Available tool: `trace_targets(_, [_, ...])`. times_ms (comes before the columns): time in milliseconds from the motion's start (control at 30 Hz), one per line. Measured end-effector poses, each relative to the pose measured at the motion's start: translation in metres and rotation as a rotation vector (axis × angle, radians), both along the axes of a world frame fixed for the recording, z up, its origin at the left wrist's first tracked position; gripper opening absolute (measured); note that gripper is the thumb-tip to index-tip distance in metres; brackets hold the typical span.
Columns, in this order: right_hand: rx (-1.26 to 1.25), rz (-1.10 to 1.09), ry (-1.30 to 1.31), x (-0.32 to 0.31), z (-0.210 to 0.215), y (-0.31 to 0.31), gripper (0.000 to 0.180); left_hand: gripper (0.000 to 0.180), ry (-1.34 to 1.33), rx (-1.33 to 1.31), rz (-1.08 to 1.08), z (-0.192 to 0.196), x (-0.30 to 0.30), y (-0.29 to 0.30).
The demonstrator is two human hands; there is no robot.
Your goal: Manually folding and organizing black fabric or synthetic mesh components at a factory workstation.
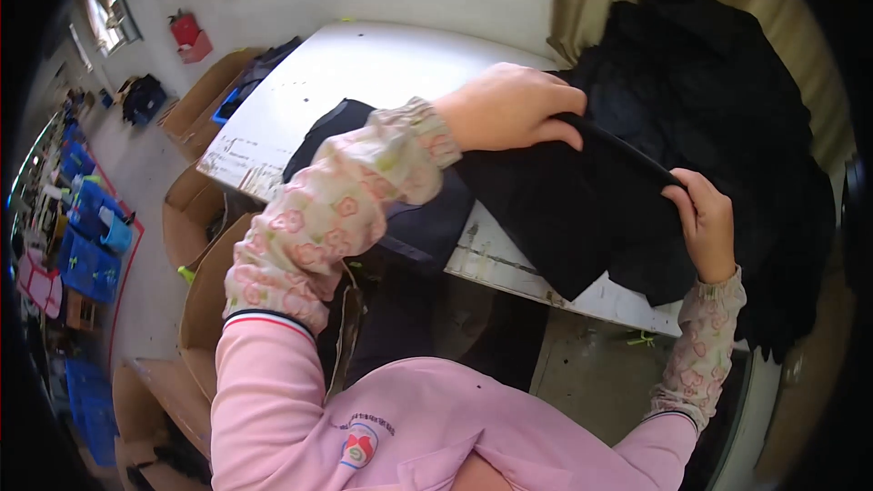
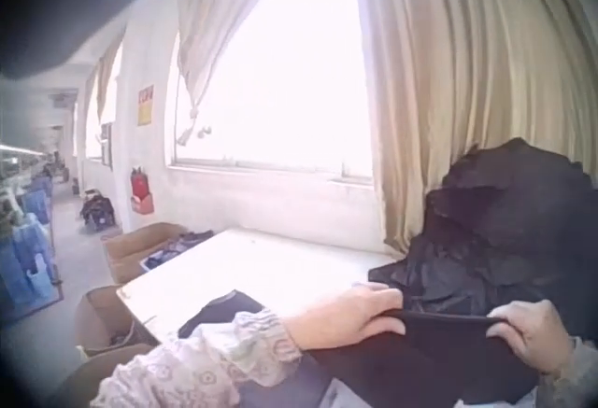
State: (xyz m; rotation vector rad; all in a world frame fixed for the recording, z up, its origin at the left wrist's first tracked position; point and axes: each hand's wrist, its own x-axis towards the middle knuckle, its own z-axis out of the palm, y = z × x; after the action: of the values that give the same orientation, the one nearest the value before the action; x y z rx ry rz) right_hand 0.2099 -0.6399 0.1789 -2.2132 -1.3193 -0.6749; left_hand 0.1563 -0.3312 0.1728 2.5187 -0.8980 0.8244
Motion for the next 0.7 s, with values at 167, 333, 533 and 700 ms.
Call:
trace_targets(167, [0.092, -0.257, 0.080, 0.017, 0.002, -0.057, 0.009, 0.034, 0.028, 0.024, 0.007, 0.010, 0.010, -0.007])
trace_targets(333, [0.124, 0.051, -0.205, -0.013, 0.037, -0.003, 0.047, 0.032, -0.083, -0.010, -0.096, 0.013, 0.021, -0.036])
trace_targets(533, [-0.024, 0.150, 0.281, -0.017, 0.047, 0.028, 0.026, 0.025, -0.518, -0.139, 0.377, 0.018, 0.046, 0.023])
trace_targets(700, [0.174, 0.305, 0.766, -0.008, 0.060, 0.059, 0.027, 0.027, 0.544, -0.856, 0.334, -0.133, 0.017, 0.058])
